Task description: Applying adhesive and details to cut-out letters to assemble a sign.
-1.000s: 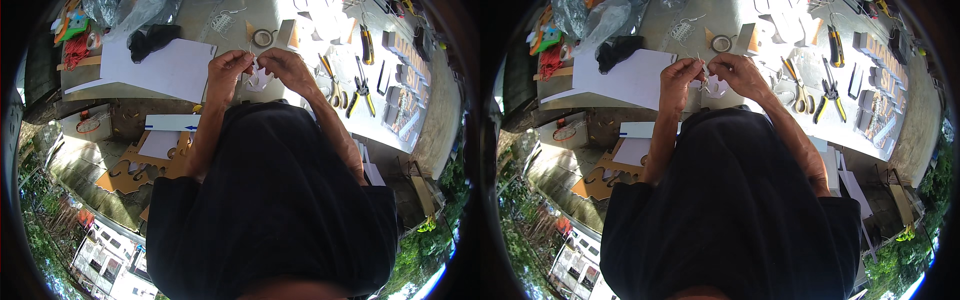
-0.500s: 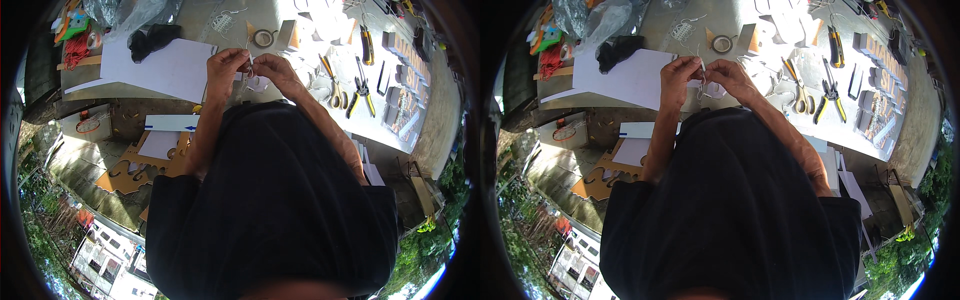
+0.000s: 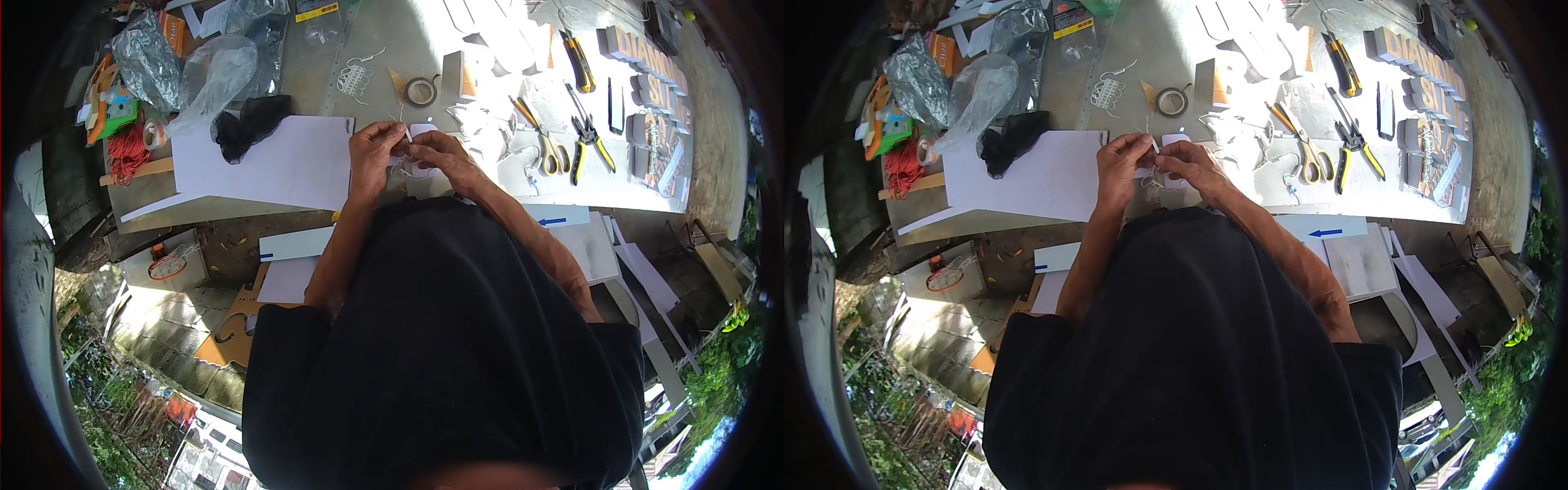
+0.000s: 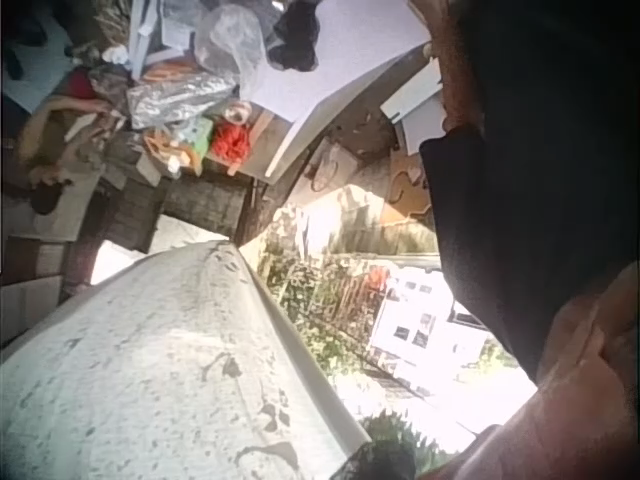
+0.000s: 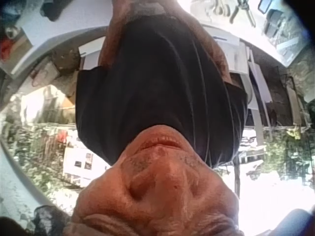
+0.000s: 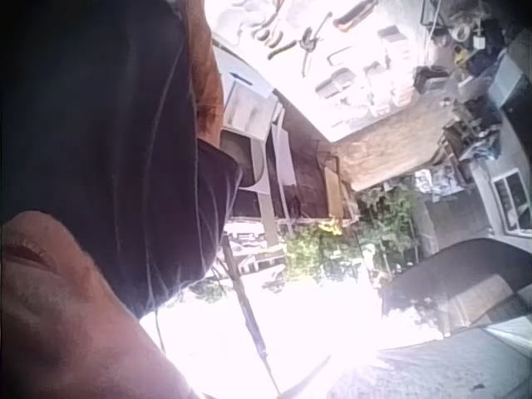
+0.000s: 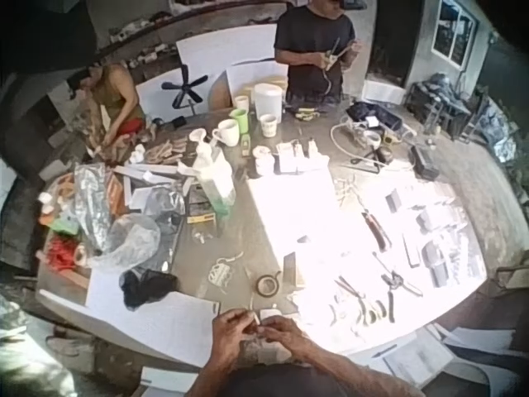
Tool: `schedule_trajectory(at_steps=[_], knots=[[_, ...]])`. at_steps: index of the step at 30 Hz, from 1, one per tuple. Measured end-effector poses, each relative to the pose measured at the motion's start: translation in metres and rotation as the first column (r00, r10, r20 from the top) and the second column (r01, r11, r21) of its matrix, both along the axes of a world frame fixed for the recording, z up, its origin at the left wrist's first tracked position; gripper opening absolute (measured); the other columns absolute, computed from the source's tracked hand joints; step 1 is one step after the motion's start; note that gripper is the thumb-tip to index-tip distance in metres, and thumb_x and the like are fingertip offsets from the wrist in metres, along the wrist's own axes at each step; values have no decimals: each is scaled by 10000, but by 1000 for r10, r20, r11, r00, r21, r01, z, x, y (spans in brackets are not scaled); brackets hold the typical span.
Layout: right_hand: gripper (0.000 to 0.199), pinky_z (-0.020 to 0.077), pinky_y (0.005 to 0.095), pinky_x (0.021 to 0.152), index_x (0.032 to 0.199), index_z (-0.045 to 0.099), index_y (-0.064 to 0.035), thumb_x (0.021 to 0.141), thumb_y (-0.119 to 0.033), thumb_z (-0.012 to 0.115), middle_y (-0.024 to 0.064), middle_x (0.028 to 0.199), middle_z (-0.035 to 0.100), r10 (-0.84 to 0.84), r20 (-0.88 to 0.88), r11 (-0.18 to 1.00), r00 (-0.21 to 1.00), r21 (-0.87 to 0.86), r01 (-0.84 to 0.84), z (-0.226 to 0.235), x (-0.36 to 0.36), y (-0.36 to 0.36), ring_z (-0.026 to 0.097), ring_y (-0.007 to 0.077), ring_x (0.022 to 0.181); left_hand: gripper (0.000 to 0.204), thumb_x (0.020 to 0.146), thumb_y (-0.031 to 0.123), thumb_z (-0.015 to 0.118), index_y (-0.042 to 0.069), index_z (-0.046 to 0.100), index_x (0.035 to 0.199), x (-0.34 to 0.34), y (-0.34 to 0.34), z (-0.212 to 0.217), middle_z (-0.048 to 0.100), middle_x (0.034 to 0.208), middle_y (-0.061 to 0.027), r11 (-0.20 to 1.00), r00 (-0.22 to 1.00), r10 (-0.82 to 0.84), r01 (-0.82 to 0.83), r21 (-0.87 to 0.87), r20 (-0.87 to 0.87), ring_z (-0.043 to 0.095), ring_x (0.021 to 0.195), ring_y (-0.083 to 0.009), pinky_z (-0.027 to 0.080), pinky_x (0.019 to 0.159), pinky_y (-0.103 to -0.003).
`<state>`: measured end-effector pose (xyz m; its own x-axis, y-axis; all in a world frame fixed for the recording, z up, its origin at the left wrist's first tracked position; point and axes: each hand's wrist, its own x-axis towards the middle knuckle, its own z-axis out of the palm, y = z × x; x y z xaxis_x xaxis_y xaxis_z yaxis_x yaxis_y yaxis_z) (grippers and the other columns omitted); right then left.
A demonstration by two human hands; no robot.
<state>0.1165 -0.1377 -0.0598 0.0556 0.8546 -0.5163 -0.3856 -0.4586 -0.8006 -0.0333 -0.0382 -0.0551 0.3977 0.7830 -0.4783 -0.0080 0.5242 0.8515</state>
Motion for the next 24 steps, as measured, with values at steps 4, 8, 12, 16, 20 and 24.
schedule_trajectory(at_steps=[4,8,12,16,20,24], knots=[[379,482,332,890,1133,639,5,940,-316,698,85,1039,690,-62,67,997,996,-39,65,3,-15,-2,652,174,1004,222,902,153,781,-40,727,998,-4,5,1,712,781,-76,999,1000,-22,22,-25,3,658,641,-124,547,629,-262],[312,487,326,867,1091,635,3,981,-288,636,76,964,693,-159,68,987,985,-9,160,6,-30,-5,667,170,958,219,904,164,781,-24,725,1004,-12,16,-1,717,817,-66,983,986,-163,165,-79,35,661,684,-118,535,636,-262],[299,502,299,767,1064,622,20,1008,-272,588,72,871,680,-266,43,964,963,11,266,14,-51,-9,681,154,847,223,905,173,780,-8,720,1021,-25,25,-7,724,850,-55,945,949,-314,315,-87,24,674,742,-122,538,656,-270],[314,501,292,691,1057,608,35,1016,-275,576,77,812,655,-318,42,946,947,-48,320,9,-62,-16,677,154,743,222,899,172,785,-1,720,1022,-29,33,-12,728,869,-55,899,900,-435,436,-49,32,680,766,-127,541,673,-275],[303,498,307,654,1048,596,40,1022,-262,573,83,784,639,-285,218,954,933,-29,298,10,-64,-14,665,162,672,232,884,177,803,2,724,1015,-24,37,-14,733,873,-51,870,869,-493,494,-14,40,677,767,-113,541,673,-258],[289,504,311,657,1026,603,46,1017,-243,582,101,790,663,-270,306,958,913,-15,288,11,-67,-10,667,176,678,221,875,162,808,3,728,1005,-22,37,-14,737,866,-53,869,869,-494,493,38,13,672,751,-101,547,669,-247]])
